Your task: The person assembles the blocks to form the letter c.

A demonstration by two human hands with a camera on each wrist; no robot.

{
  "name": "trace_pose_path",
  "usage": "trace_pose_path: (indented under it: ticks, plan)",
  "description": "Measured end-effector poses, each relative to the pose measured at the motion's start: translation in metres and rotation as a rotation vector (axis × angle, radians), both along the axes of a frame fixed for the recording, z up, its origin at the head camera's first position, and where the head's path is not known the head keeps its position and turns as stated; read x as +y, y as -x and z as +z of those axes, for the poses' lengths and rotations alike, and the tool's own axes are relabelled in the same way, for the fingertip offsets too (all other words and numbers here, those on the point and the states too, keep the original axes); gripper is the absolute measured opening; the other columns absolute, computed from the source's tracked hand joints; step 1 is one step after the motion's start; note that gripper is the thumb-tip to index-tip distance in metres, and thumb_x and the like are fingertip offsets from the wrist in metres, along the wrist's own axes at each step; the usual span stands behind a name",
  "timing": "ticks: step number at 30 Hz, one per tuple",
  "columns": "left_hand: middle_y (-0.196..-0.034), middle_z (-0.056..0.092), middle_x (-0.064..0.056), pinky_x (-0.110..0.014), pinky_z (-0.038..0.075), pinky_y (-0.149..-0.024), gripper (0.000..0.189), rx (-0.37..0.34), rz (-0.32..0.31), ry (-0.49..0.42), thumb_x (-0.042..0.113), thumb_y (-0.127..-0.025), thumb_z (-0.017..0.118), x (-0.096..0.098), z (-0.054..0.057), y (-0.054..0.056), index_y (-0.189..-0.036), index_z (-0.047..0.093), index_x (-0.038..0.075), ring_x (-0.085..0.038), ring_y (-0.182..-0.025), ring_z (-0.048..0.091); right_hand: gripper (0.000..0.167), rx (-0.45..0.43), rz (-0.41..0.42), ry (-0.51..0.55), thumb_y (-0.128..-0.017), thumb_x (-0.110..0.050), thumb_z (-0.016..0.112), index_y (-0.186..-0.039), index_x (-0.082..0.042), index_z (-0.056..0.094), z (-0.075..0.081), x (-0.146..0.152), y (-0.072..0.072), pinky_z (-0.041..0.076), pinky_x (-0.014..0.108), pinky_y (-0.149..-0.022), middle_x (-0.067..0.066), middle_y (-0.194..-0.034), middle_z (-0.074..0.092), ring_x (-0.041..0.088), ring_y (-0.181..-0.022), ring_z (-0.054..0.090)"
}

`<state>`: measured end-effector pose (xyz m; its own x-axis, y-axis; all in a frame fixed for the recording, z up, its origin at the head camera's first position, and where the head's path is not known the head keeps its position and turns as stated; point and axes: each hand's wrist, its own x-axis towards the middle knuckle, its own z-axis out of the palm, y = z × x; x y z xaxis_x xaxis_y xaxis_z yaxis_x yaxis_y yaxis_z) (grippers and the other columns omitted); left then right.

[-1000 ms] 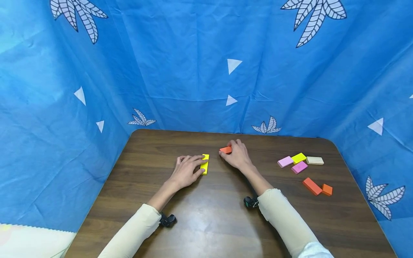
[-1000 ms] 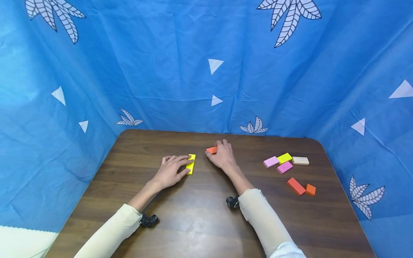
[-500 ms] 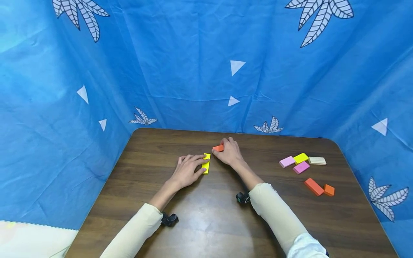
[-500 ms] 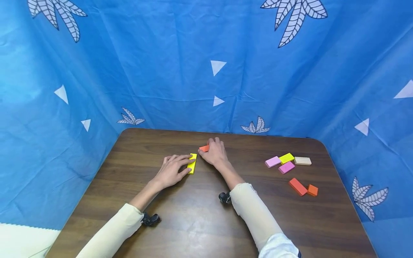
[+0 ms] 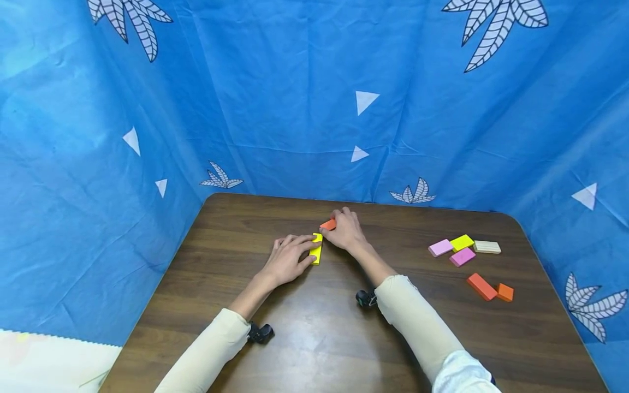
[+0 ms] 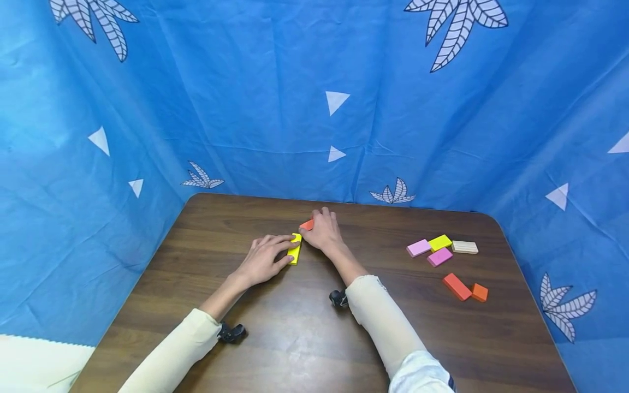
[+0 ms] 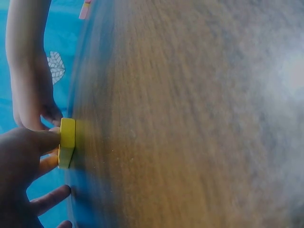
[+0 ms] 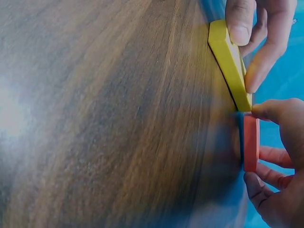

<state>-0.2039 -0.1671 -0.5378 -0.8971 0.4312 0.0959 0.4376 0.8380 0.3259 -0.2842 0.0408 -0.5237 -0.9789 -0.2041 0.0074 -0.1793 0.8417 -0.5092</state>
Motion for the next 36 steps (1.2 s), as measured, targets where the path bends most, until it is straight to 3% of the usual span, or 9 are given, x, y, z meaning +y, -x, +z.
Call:
trace_pose_path:
  ticks: [13,36]
  plan:
    - [-0.161,0.058,0.006,-0.061,0.041,-0.108,0.043,-0.006,-0.012,-0.006,0.043,-0.108,0.065,-0.0027,-0.0014,-0.0008,-0.150,0.065,0.034,-0.028,-0.139,0.058,0.054,-0.011,0.028,0.027,-0.096,-0.041,0.077,-0.135,-0.004,0.069,-0.0039,-0.0039,0.0005,0.051,0.044,-0.097,0.016,-0.131,0.063,0.035,-0.118,0.056]
    - [-0.164,0.056,0.006,-0.063,0.041,-0.109,0.044,-0.033,-0.021,-0.015,0.042,-0.108,0.065,-0.0053,-0.0001,-0.0013,-0.151,0.064,0.034,-0.030,-0.141,0.057,0.056,-0.015,0.072,0.048,-0.100,-0.041,0.075,-0.142,-0.005,0.066,-0.0053,-0.0075,0.0020,0.047,0.044,-0.095,0.016,-0.134,0.064,0.034,-0.117,0.054]
